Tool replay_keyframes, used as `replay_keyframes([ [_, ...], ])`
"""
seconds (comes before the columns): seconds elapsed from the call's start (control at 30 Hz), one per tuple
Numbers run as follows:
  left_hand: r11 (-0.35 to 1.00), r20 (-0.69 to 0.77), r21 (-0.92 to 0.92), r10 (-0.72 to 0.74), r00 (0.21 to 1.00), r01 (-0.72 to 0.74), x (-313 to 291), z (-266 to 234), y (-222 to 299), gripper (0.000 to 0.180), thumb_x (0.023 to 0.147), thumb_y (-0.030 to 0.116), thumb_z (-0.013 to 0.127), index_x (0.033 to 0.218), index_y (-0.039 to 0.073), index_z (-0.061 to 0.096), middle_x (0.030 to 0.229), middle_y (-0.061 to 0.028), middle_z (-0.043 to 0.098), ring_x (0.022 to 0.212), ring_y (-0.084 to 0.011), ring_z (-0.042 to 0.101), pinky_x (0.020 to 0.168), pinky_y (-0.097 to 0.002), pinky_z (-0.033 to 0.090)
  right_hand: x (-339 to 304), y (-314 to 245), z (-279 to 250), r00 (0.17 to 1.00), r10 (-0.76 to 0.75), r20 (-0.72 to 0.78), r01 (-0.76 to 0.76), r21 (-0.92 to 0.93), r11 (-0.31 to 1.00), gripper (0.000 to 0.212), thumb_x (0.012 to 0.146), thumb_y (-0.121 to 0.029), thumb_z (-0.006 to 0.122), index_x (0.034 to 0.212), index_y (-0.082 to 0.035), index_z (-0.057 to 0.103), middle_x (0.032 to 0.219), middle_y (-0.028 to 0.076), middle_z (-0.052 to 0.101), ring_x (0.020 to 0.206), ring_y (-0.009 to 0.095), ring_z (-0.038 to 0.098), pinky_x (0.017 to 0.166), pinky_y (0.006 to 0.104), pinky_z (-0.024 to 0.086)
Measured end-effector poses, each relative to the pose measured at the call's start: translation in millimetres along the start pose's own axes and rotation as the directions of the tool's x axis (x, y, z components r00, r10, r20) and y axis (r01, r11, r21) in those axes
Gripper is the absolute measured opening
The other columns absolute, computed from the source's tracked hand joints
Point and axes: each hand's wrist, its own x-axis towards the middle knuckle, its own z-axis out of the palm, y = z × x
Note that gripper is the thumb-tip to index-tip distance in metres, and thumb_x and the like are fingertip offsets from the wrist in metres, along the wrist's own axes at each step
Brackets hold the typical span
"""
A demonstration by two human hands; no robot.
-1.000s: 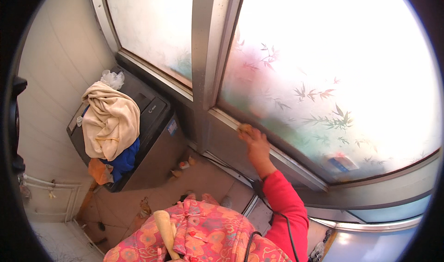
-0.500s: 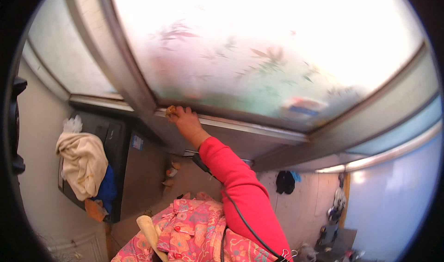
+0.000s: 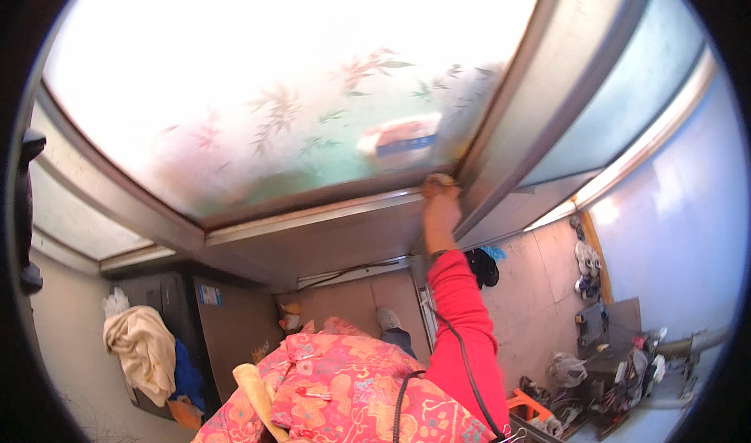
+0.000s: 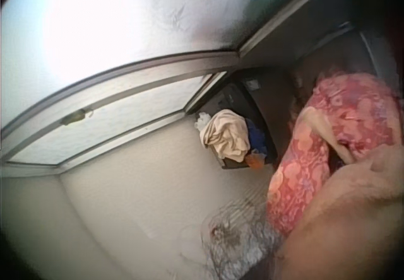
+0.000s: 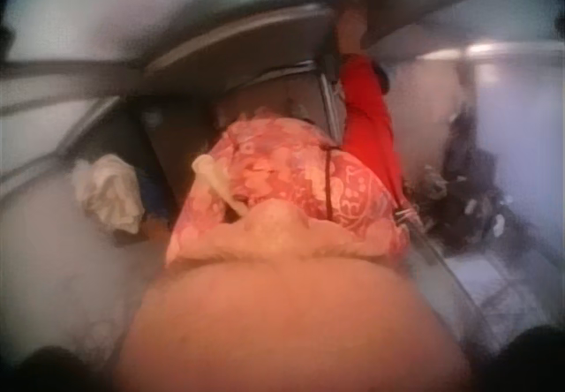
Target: The person cleans the floor with a cloth, then moves to a sink to rinse and wring the cloth under running water. They return to the floor to continue wiping and later wipe a nearby window frame.
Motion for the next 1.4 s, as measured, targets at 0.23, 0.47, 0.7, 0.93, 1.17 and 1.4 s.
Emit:
replay_keyframes([
  [0.23,0.951,-0.088,0.237,0.226,0.97,-0.2,62,-32,57,0.041,0.074,0.032,0.067,0.103,0.003,0.063,0.083,-0.0144,0.066,0.08,-0.0286,0.063,0.068,-0.0417,0.05,-89,-84,11,0.829,-0.555,-0.061,0.533,0.385,0.753,0.022,0.085,-0.019,0.053,0.101,-0.027,0.065,0.109,0.007,0.056,0.098,0.03,0.057,0.078,0.0406,0.05],
  [0.47,0.688,-0.256,0.704,0.48,0.839,-0.178,149,-182,83,0.039,0.077,0.033,0.064,0.104,0.004,0.063,0.083,-0.0139,0.066,0.081,-0.0295,0.063,0.069,-0.0426,0.05,1,15,0,0.995,-0.007,-0.101,0.028,0.212,0.977,0.037,0.084,-0.015,0.05,0.121,-0.017,0.056,0.123,0.017,0.045,0.083,0.036,0.061,0.074,0.0451,0.051],
  [0.7,0.168,-0.177,0.982,0.675,0.716,0.085,213,-318,102,0.038,0.079,0.034,0.062,0.105,0.006,0.064,0.083,-0.0133,0.066,0.082,-0.0304,0.063,0.069,-0.0435,0.05,-19,-13,16,0.996,0.007,-0.085,0.029,0.417,0.908,0.037,0.083,-0.018,0.054,0.119,-0.014,0.058,0.116,0.018,0.05,0.085,0.037,0.062,0.073,0.0457,0.05],
  [0.93,-0.019,-0.083,0.991,0.685,0.724,0.131,238,-365,125,0.036,0.084,0.033,0.054,0.107,0.008,0.063,0.077,-0.0127,0.063,0.08,-0.0328,0.061,0.067,-0.0453,0.049,20,-2,22,0.787,0.522,0.329,-0.283,0.944,-0.169,0.039,0.082,-0.017,0.051,0.119,-0.01,0.06,0.092,0.022,0.066,0.087,0.037,0.063,0.077,0.0438,0.049],
  [1.17,0.188,-0.145,0.981,0.525,0.839,0.051,218,-309,90,0.038,0.08,0.033,0.058,0.107,0.007,0.063,0.079,-0.0123,0.064,0.08,-0.0303,0.062,0.068,-0.043,0.049,27,4,51,0.772,0.63,-0.082,-0.212,0.902,0.377,0.035,0.084,-0.02,0.047,0.108,-0.002,0.064,0.094,0.025,0.064,0.087,0.038,0.063,0.078,0.041,0.048],
  [1.4,0.838,-0.098,0.523,0.243,0.965,-0.158,129,-116,49,0.043,0.074,0.033,0.066,0.106,0.004,0.064,0.085,-0.0119,0.065,0.081,-0.0262,0.063,0.071,-0.0396,0.05,15,17,44,0.984,0.12,0.133,-0.172,0.892,0.419,0.036,0.084,-0.033,0.046,0.089,-0.004,0.067,0.082,0.021,0.065,0.073,0.033,0.063,0.067,0.0428,0.049],
])
